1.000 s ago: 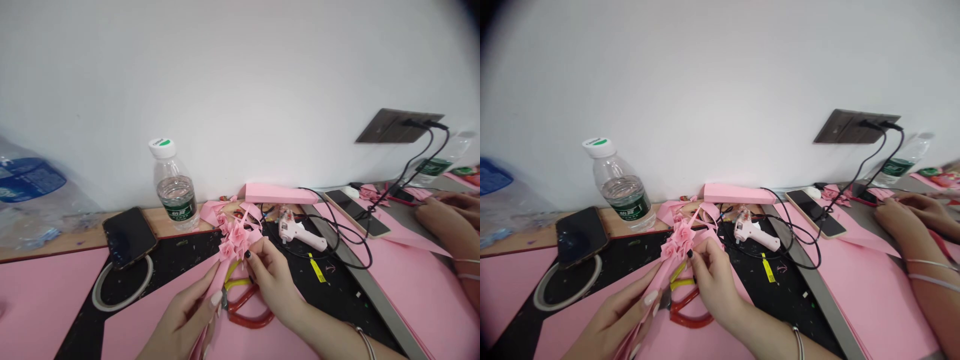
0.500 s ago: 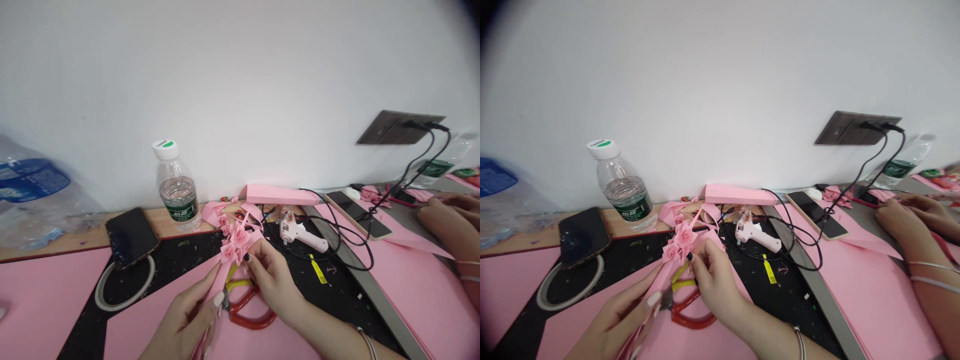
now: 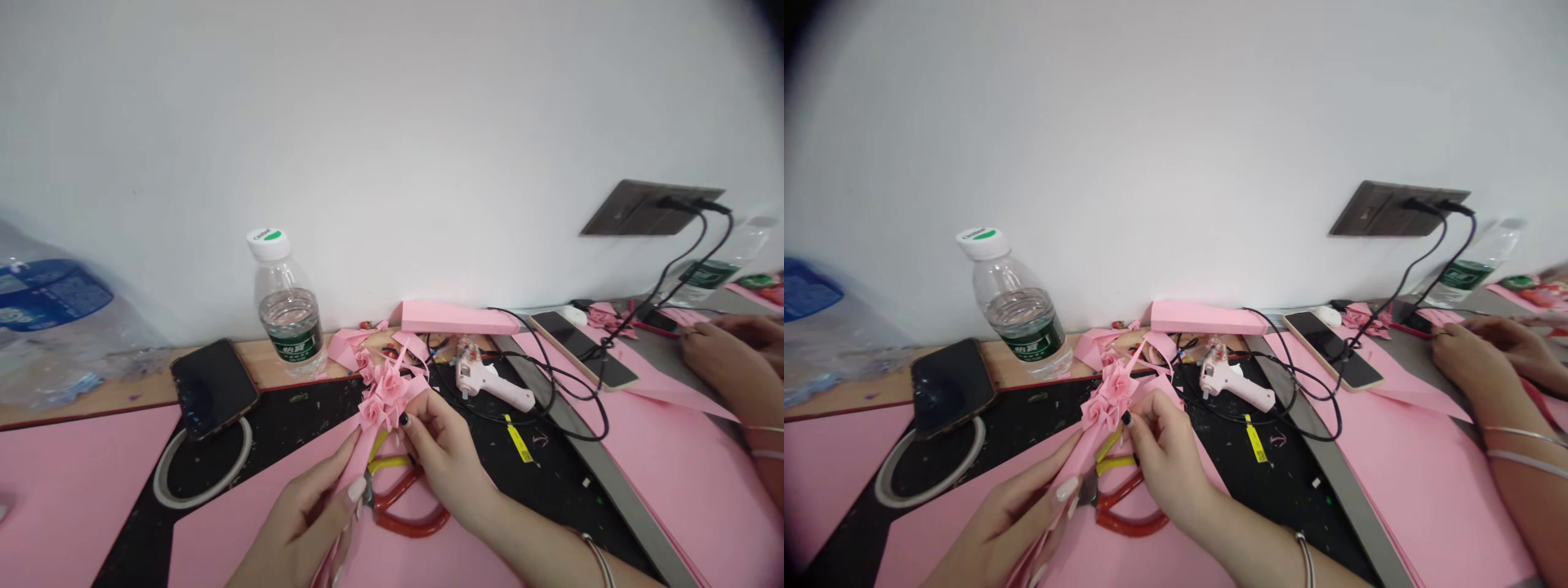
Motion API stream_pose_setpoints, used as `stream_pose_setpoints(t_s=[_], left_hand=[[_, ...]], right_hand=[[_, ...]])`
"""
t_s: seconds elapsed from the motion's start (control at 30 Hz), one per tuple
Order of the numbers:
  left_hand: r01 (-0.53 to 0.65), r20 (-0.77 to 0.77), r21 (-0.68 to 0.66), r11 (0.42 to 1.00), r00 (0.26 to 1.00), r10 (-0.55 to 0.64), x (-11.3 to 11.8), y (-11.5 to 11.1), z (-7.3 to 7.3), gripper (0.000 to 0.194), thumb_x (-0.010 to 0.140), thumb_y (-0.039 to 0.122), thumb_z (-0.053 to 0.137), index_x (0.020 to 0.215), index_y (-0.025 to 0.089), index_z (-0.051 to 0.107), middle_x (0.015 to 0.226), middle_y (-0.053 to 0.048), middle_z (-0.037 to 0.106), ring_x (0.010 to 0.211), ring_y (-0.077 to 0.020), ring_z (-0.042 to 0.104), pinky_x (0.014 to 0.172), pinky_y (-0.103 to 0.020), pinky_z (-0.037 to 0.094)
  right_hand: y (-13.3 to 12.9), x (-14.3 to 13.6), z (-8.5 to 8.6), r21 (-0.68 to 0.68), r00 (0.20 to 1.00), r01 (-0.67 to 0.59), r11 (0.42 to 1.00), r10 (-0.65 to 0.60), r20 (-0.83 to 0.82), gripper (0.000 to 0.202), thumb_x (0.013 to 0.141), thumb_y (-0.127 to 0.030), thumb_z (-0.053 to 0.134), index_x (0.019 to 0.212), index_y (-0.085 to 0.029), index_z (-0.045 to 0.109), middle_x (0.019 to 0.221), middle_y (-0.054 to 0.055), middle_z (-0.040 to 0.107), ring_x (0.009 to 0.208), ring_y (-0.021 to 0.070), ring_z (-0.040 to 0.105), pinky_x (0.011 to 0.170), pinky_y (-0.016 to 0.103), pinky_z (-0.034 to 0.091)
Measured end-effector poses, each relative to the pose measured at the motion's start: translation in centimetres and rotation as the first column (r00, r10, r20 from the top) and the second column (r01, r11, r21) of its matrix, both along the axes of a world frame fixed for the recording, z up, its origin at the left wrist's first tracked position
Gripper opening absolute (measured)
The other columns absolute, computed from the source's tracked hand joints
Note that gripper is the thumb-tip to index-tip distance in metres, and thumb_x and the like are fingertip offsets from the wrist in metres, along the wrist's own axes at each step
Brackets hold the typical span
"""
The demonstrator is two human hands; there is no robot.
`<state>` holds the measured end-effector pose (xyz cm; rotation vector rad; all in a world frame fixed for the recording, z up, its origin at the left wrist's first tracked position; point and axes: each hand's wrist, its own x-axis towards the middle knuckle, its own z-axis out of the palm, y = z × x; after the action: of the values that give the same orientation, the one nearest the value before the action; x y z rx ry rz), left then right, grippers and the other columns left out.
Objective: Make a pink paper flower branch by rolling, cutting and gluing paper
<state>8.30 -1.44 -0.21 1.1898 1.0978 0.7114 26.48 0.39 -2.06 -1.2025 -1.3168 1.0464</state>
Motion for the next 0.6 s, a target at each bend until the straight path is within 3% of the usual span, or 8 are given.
stream_pose_setpoints(t_s=[0.17,0.27,0.6], left_hand=[[-0.048,0.032,0.065,0.997,0.998,0.046,-0.01,0.09,-0.11,0.05,0.083,0.043,0.061,0.13,0.027,0.054,0.113,-0.001,0.07,0.104,-0.0224,0.062,0.101,-0.037,0.043],[-0.015,0.046,0.042,0.999,0.999,0.013,-0.05,0.26,0.23,0.05,0.084,0.044,0.059,0.132,0.028,0.052,0.124,0.0,0.064,0.117,-0.0239,0.055,0.106,-0.039,0.038],[-0.001,0.068,0.061,0.998,0.998,-0.003,-0.03,0.37,0.41,0.051,0.086,0.046,0.056,0.133,0.028,0.05,0.128,-0.001,0.062,0.121,-0.0234,0.053,0.108,-0.037,0.036]], right_hand=[[0.05,-0.06,0.26,-0.025,1.0,0.008,1.0,-0.008,-0.005,0.023,0.089,-0.034,0.049,0.07,-0.021,0.044,0.059,-0.005,0.04,0.052,0.0109,0.032,0.047,0.023,0.028],[0.2,-0.12,0.51,-0.048,0.999,-0.013,0.999,0.011,-0.049,0.025,0.089,-0.036,0.051,0.07,-0.021,0.043,0.057,-0.006,0.038,0.05,0.0103,0.03,0.045,0.023,0.025],[0.34,-0.11,0.44,-0.059,0.994,-0.028,0.998,0.022,-0.103,0.031,0.088,-0.044,0.052,0.069,-0.022,0.042,0.055,-0.006,0.038,0.048,0.0098,0.029,0.044,0.023,0.023]])
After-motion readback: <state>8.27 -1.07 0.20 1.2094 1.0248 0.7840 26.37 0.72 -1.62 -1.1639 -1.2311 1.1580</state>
